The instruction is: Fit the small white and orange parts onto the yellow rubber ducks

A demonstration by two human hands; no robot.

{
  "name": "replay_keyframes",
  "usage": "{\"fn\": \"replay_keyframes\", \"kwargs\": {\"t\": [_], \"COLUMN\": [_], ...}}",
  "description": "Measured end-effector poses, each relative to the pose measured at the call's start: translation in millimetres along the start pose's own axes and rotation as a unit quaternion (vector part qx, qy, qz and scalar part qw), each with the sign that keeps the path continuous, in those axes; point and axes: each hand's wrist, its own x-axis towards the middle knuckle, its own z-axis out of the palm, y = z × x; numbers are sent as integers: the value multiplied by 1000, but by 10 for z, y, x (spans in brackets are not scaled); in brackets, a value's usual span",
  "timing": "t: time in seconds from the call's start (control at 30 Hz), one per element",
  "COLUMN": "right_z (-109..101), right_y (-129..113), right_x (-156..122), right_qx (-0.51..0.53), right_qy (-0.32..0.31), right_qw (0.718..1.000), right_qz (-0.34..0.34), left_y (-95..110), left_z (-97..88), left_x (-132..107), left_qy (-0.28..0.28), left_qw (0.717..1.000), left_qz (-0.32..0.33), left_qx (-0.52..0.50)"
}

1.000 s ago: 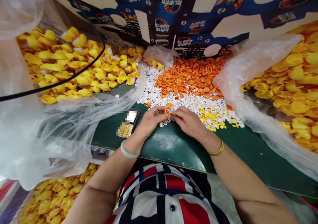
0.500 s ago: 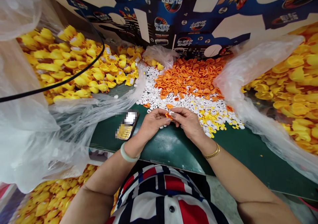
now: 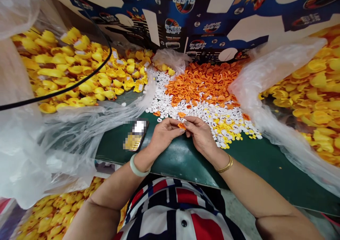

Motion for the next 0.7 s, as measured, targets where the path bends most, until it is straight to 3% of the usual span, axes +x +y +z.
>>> {"fn": "replay_keyframes", "kwargs": {"t": [0.33, 0.7], "right_z": [-7, -15], "right_y": [-3, 24], "right_x": [6, -14], "right_qx": [-11, -6], "right_qy": [-8, -16], "right_qw": [1000, 1000], "right_qz": [-2, -10], "left_y": [6, -28], "left_z": [0, 14], "left_x": [34, -38], "left_qy": [28, 37], "left_qw": [999, 996], "left_qz": [-34, 20], "left_qx": [3, 84]}}
